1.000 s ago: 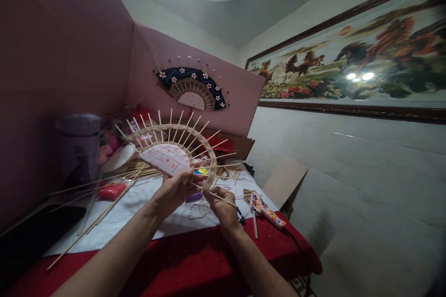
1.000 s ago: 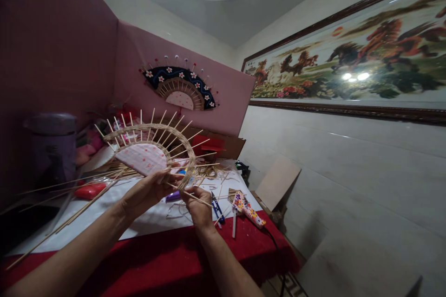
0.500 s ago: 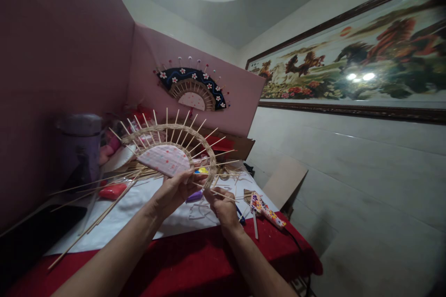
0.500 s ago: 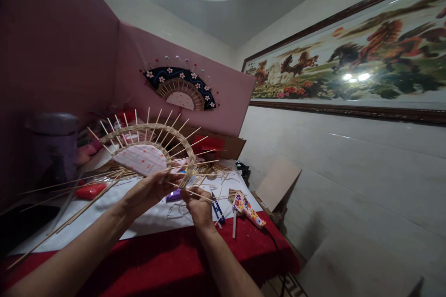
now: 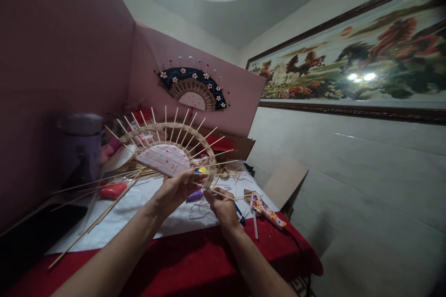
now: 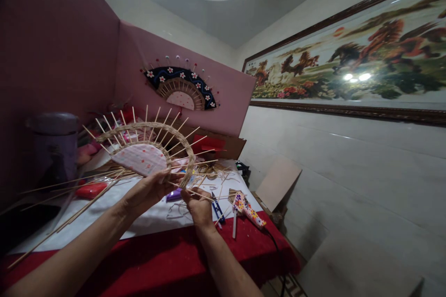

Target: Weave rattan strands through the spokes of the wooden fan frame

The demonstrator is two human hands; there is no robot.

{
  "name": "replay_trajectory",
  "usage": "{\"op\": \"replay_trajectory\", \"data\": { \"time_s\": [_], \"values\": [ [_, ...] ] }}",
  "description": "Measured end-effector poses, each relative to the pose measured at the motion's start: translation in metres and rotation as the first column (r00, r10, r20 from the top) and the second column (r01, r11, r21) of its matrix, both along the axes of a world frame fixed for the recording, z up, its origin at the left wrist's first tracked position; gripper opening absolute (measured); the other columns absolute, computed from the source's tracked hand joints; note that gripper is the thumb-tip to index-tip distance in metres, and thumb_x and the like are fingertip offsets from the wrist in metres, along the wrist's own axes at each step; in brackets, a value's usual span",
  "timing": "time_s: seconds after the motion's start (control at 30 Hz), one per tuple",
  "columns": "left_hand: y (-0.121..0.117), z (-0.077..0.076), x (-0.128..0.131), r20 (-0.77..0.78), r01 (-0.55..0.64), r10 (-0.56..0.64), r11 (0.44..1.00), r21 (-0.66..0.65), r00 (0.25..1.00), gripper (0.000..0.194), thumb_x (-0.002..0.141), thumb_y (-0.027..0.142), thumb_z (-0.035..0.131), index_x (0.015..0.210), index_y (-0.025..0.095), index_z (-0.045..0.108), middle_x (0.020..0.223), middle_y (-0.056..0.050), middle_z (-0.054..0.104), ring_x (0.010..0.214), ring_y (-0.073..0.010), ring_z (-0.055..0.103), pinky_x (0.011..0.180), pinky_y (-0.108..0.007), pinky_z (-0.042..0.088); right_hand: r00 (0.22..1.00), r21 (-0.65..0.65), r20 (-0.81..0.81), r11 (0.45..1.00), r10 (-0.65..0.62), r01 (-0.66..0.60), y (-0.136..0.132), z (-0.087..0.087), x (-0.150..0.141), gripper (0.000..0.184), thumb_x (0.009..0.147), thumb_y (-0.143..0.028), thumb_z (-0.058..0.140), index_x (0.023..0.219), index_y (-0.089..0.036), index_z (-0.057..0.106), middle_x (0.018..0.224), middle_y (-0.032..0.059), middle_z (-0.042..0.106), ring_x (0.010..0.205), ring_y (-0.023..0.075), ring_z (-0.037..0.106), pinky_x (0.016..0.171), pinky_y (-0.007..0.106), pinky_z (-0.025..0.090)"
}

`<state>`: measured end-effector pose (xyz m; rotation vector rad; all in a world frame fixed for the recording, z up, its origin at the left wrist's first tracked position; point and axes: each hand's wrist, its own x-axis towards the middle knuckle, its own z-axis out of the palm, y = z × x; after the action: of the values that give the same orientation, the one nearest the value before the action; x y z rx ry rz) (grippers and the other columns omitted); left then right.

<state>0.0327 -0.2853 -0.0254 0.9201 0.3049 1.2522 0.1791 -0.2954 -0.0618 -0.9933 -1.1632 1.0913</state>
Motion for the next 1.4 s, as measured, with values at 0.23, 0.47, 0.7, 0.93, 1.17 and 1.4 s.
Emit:
{"op": "replay_trajectory", "data": {
  "time_s": [0.23,0.47,0.7,0.93,1.17,1.4],
  "values": [
    [0.0001,-0.0001,0.0007,-0.006,-0.023,0.023,0.999,-0.026,1.000,0.012,0.075,0.016,0.059,0.084,0.009,0.062,0.082,-0.012,0.070,0.079,-0.0193,0.065,0.074,-0.030,0.051,1.000,-0.018,0.009,1.000,-0.005,0.005,0.0002,-0.0007,0.0006,0.036,0.049,-0.043,0.075,0.063,-0.016,0.055,0.039,-0.0098,0.035,0.033,0.0025,0.022,0.033,0.019,0.011],
    [-0.0020,0.0010,0.0002,-0.030,-0.014,0.012,0.999,-0.044,0.999,0.015,0.075,0.020,0.060,0.085,0.009,0.062,0.081,-0.013,0.070,0.071,-0.0190,0.065,0.066,-0.029,0.053,1.000,-0.018,0.011,1.000,0.011,-0.011,0.0004,-0.0008,0.0016,0.035,0.050,-0.043,0.075,0.060,-0.016,0.054,0.039,-0.0102,0.032,0.033,0.0023,0.021,0.033,0.019,0.011],
    [-0.0032,0.0010,0.0003,-0.022,-0.018,0.018,0.999,-0.034,1.000,0.014,0.075,0.019,0.059,0.085,0.009,0.062,0.079,-0.012,0.070,0.071,-0.0189,0.065,0.067,-0.031,0.053,0.999,-0.012,0.051,1.000,-0.004,0.004,-0.0026,0.0019,0.0012,0.037,0.052,-0.047,0.073,0.060,-0.016,0.053,0.037,-0.0105,0.030,0.033,0.0030,0.020,0.033,0.020,0.009],
    [-0.0029,0.0014,0.0017,-0.029,-0.025,0.023,0.998,-0.055,0.999,0.012,0.074,0.018,0.060,0.082,0.009,0.061,0.077,-0.012,0.069,0.069,-0.0191,0.065,0.065,-0.030,0.053,0.999,-0.019,0.031,1.000,0.019,-0.019,0.0009,-0.0020,0.0025,0.037,0.050,-0.046,0.074,0.061,-0.017,0.054,0.038,-0.0105,0.032,0.033,0.0027,0.019,0.034,0.020,0.011],
    [-0.0067,0.0044,0.0017,-0.039,-0.027,0.025,0.998,-0.056,0.999,0.009,0.076,0.019,0.058,0.079,0.011,0.059,0.077,-0.011,0.069,0.072,-0.0198,0.065,0.066,-0.032,0.053,1.000,-0.019,0.020,1.000,0.013,-0.012,-0.0032,0.0019,0.0016,0.036,0.050,-0.044,0.074,0.060,-0.016,0.054,0.038,-0.0107,0.031,0.033,0.0027,0.019,0.035,0.020,0.010],
    [-0.0051,0.0027,0.0017,-0.026,-0.013,0.011,0.998,-0.056,1.000,0.014,0.076,0.020,0.058,0.087,0.012,0.059,0.076,-0.010,0.069,0.070,-0.0197,0.065,0.066,-0.032,0.052,1.000,-0.026,0.004,1.000,0.013,-0.013,-0.0019,0.0012,0.0015,0.035,0.052,-0.043,0.074,0.061,-0.016,0.054,0.038,-0.0102,0.033,0.033,0.0025,0.019,0.034,0.020,0.009]
  ]
}}
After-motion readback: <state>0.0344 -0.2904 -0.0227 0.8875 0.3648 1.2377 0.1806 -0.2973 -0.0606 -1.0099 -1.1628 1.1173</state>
